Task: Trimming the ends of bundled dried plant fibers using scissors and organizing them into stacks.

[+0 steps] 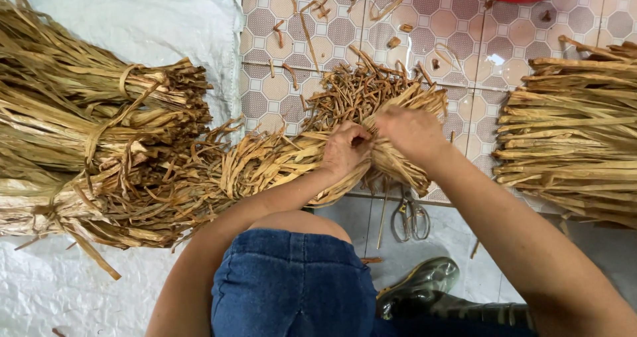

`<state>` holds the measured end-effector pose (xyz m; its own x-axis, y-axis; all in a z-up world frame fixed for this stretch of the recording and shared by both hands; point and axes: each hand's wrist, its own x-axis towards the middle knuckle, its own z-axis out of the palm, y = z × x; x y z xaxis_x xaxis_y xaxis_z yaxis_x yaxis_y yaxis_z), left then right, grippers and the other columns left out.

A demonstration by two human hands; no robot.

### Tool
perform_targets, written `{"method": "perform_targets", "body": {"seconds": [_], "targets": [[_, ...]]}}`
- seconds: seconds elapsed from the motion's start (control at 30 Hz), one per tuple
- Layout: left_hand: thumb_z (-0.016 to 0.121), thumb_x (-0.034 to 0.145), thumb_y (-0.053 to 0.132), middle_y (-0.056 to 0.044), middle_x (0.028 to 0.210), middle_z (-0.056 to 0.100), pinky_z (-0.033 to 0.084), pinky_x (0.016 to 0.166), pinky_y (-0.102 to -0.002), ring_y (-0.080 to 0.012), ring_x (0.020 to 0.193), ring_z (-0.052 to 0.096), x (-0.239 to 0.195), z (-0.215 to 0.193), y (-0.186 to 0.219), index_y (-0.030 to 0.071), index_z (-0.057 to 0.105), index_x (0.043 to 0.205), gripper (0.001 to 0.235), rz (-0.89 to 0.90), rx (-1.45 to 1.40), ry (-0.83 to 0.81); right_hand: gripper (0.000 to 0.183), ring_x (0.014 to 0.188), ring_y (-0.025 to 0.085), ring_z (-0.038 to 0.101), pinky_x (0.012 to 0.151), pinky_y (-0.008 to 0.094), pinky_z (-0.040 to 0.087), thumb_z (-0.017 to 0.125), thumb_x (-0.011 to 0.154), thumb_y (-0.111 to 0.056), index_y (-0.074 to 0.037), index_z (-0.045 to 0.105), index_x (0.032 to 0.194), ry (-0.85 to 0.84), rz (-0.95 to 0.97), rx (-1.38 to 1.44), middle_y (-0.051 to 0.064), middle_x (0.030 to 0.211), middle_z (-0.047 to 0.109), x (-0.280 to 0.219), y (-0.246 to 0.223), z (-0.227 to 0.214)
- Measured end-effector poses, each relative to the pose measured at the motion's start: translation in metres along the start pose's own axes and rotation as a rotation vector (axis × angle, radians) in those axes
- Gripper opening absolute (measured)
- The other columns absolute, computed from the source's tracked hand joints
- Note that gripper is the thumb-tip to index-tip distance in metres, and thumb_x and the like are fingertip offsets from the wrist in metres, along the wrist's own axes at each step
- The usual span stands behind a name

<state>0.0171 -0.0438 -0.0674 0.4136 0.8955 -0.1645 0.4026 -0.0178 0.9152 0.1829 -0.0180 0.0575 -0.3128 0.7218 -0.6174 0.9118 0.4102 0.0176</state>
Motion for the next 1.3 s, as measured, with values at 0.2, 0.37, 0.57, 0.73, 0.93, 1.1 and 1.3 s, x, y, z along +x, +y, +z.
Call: {"method": "perform_targets", "body": {"seconds": [0.2,0.37,0.57,0.73,0.93,1.1,1.3], "targets": [[0.081,0.083,0.017,-0.001,0.099,0.065,0.053,0.095,-0.033,-0.018,0.1,0.061,0.0,-0.001,-0.001,0.014,0.075,0.088,0.009,-0.097,-0.037,-0.09,0.044,0.071,0.022,0.065,0.063,0.037,0.047,0.054,0.107,-0.037,-0.005,0.072,0.083,-0.26,0.385,0.677,0.011,0.076,0.069,-0.011,-0.004,0.045],[0.08,0.083,0.017,0.0,0.102,0.068,0.05,0.099,-0.034,-0.0188,0.104,0.062,-0.002,-0.005,-0.003,0.013,0.076,0.089,0.008,-0.035,-0.035,-0.07,0.031,0.071,0.022,0.053,0.059,0.038,0.045,0.062,0.105,-0.029,-0.001,0.069,0.095,0.098,0.358,1.417,0.009,0.08,0.061,-0.001,-0.008,0.066],[0.08,0.085,0.018,0.001,0.104,0.066,0.05,0.101,-0.033,-0.0162,0.106,0.061,0.001,-0.006,0.001,0.017,0.077,0.092,0.008,-0.096,-0.058,-0.113,0.021,0.07,0.032,0.069,0.062,0.046,0.055,0.058,0.102,-0.022,-0.003,0.066,0.098,0.342,0.335,0.36,0.013,0.087,0.067,-0.008,0.0,0.034],[0.08,0.084,0.018,0.002,0.104,0.065,0.049,0.103,-0.031,-0.0165,0.107,0.06,-0.002,-0.005,0.008,0.02,0.077,0.089,0.007,-0.132,-0.033,-0.179,0.027,0.068,0.029,0.069,0.065,0.043,0.058,0.059,0.101,-0.031,-0.007,0.069,0.097,-0.219,0.317,0.552,0.016,0.078,0.07,-0.028,-0.023,0.027],[0.081,0.082,0.016,-0.004,0.107,0.061,0.05,0.1,-0.035,-0.0202,0.108,0.057,-0.003,-0.009,0.006,0.011,0.074,0.094,0.015,-0.014,0.057,-0.215,0.03,0.069,0.025,0.064,0.069,0.04,0.056,0.065,0.102,-0.031,-0.004,0.071,0.089,0.04,0.425,1.054,0.016,0.081,0.071,-0.001,-0.017,0.053],[0.082,0.083,0.018,-0.008,0.102,0.061,0.051,0.096,-0.04,-0.0216,0.105,0.058,0.004,-0.009,0.008,0.006,0.072,0.087,0.016,-0.011,0.116,-0.184,0.011,0.066,0.024,0.069,0.062,0.041,0.056,0.068,0.096,-0.016,-0.005,0.069,0.097,0.51,0.458,0.846,0.016,0.083,0.074,-0.006,-0.029,0.062],[0.076,0.088,0.028,-0.002,0.095,0.066,0.06,0.08,-0.028,-0.0147,0.088,0.067,0.012,-0.025,0.02,0.01,0.058,0.098,0.028,-0.261,-0.116,-0.265,0.006,0.068,0.024,0.071,0.062,0.038,0.059,0.069,0.094,-0.011,-0.005,0.072,0.094,0.475,0.59,0.824,0.015,0.091,0.073,-0.022,-0.059,0.078]]}}
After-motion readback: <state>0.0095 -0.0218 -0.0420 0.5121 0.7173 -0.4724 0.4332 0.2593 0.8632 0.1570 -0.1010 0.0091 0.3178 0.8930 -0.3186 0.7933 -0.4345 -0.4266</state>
